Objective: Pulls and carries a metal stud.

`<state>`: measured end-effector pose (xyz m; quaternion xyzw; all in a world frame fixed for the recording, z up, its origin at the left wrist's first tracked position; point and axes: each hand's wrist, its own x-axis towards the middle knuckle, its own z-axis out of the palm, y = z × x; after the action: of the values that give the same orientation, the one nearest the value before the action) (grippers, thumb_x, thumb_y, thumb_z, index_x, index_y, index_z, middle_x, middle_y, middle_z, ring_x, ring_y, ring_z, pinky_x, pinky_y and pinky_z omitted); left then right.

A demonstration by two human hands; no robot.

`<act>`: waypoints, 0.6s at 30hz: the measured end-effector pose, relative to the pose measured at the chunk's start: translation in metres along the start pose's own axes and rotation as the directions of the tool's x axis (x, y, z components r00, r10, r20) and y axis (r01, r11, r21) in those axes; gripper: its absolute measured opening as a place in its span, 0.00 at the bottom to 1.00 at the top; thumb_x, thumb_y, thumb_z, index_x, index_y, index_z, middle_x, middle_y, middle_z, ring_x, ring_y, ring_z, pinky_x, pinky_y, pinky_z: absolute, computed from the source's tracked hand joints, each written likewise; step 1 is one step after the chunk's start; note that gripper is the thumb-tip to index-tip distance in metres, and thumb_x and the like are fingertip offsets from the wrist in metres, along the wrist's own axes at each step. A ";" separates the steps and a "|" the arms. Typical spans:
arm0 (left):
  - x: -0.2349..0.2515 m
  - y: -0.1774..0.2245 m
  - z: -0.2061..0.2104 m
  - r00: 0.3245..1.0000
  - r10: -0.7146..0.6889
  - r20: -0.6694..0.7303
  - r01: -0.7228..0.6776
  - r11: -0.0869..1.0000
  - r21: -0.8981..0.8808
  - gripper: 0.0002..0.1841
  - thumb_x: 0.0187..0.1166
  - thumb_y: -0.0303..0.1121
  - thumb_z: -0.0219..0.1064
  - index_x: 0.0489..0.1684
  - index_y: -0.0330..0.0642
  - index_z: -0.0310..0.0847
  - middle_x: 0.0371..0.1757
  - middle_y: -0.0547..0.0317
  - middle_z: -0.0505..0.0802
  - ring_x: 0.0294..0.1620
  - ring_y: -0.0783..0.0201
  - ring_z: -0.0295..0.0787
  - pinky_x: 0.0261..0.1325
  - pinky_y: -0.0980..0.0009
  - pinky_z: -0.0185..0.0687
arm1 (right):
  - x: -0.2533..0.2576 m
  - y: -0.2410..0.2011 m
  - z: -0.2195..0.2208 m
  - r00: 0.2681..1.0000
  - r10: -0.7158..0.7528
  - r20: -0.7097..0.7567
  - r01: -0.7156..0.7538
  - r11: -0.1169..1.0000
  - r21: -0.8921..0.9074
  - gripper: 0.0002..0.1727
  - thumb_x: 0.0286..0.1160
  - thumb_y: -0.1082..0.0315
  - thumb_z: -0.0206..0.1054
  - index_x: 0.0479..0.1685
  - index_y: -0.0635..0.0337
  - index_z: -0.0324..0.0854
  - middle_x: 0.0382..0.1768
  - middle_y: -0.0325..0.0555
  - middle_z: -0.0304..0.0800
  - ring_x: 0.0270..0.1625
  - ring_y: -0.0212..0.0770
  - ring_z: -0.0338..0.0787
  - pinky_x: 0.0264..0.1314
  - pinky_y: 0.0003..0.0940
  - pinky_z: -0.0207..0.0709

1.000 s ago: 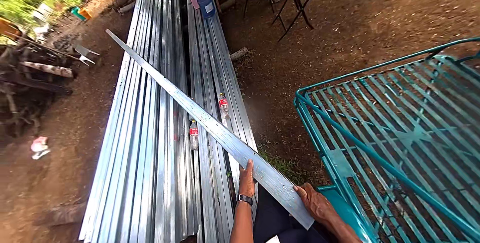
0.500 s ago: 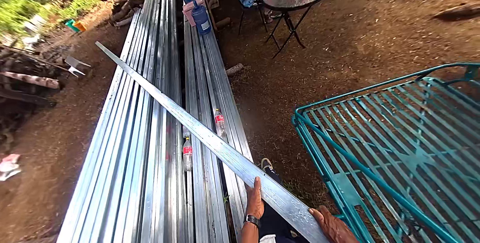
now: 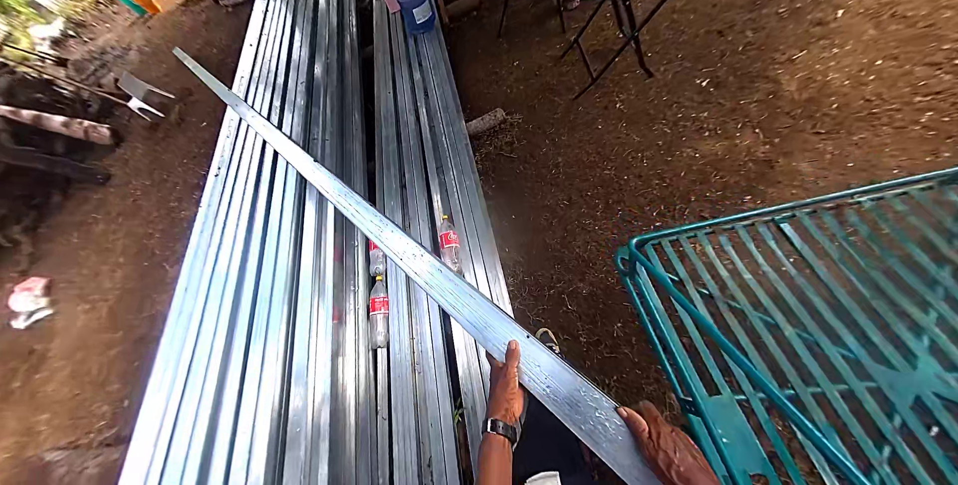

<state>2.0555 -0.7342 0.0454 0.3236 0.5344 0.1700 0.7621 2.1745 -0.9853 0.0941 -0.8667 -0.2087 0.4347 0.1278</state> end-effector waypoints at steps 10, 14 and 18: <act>0.092 0.089 0.026 1.000 -0.015 -0.019 0.014 0.998 -0.056 0.46 0.83 0.49 0.70 0.95 0.58 0.38 0.74 0.39 0.84 0.68 0.43 0.88 0.65 0.42 0.87 | 0.100 -0.081 -0.049 0.999 0.018 0.031 -0.016 0.999 -0.042 0.48 0.83 0.26 0.34 0.71 0.62 0.74 0.50 0.65 0.93 0.57 0.67 0.93 0.59 0.67 0.83; 0.099 0.104 0.049 0.999 -0.044 -0.006 0.044 0.997 -0.070 0.49 0.82 0.50 0.70 0.95 0.60 0.33 0.73 0.38 0.84 0.66 0.42 0.88 0.63 0.41 0.88 | 0.109 -0.091 -0.085 0.998 0.031 0.060 -0.027 0.997 -0.076 0.48 0.84 0.27 0.35 0.75 0.63 0.72 0.54 0.68 0.92 0.60 0.68 0.92 0.62 0.69 0.81; 0.100 0.116 0.074 1.000 -0.028 0.011 0.029 0.995 -0.094 0.52 0.80 0.50 0.72 0.96 0.60 0.30 0.77 0.38 0.81 0.70 0.43 0.86 0.67 0.42 0.86 | 0.114 -0.092 -0.117 0.999 0.006 0.049 -0.001 0.995 -0.098 0.49 0.84 0.26 0.33 0.76 0.64 0.71 0.54 0.69 0.92 0.60 0.69 0.92 0.61 0.70 0.81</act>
<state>2.1714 -0.6118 0.0693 0.2804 0.5268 0.1824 0.7814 2.3071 -0.8549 0.1206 -0.8612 -0.2315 0.4455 0.0792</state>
